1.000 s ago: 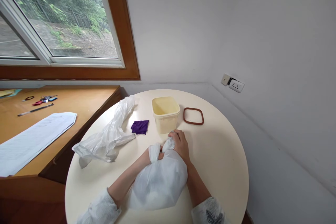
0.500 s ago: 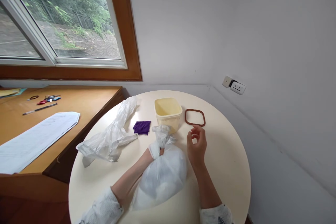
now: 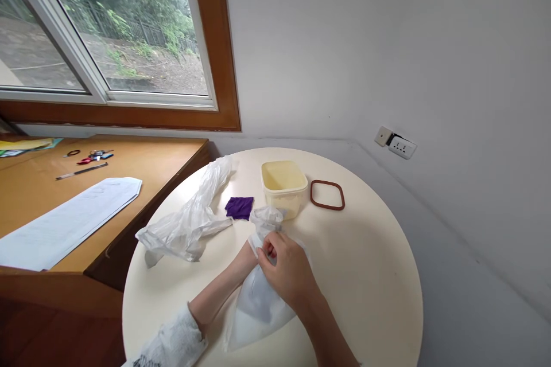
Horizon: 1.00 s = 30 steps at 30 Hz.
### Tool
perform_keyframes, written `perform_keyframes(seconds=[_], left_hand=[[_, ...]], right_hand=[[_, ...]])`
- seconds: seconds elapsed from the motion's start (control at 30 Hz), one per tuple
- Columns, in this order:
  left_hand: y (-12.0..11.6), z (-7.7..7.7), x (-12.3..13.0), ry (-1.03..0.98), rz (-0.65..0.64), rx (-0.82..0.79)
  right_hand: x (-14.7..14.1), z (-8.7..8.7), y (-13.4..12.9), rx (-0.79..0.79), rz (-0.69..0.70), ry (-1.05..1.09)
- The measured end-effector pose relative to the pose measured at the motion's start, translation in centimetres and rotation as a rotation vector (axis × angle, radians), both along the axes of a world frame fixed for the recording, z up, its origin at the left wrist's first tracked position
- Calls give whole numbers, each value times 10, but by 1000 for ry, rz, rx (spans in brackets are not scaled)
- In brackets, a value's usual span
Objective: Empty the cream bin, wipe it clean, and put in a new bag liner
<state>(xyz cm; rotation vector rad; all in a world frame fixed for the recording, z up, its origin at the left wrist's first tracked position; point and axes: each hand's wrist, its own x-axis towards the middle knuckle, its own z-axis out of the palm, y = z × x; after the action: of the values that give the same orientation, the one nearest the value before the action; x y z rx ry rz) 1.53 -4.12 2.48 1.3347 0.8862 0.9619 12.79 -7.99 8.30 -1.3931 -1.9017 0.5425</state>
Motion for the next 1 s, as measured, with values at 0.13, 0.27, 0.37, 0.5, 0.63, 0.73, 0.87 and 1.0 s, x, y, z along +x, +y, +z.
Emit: perform_keyframes(seconds=[0.13,0.27,0.37,0.5,0.63,0.73,0.87,1.0], left_hand=[[0,3,0,-62,34,27],[3,4,0,-91,60,63],[4,3,1,-115,68,86],[1,3,1,-124,82,99],[-3,4,0,-111,122,111],[-4,3,-1,-104,125,125],[-3,0,-2,-51,128,127],[-3,1,-2,49,138,209]], right_hand=[[2,-7,1,-62,-48,-111],[2,-13,2,-48,-96,-180],[1,-18,5,4,-129,-186],[1,-18,6,22,-144,-225],[-2,-12,3,-37,-120,-251],[-4,-10,2,-89,-122,-255],[-4,-11,4,-119,-135,-241],[-3,-14,5,-111,-161,-254]])
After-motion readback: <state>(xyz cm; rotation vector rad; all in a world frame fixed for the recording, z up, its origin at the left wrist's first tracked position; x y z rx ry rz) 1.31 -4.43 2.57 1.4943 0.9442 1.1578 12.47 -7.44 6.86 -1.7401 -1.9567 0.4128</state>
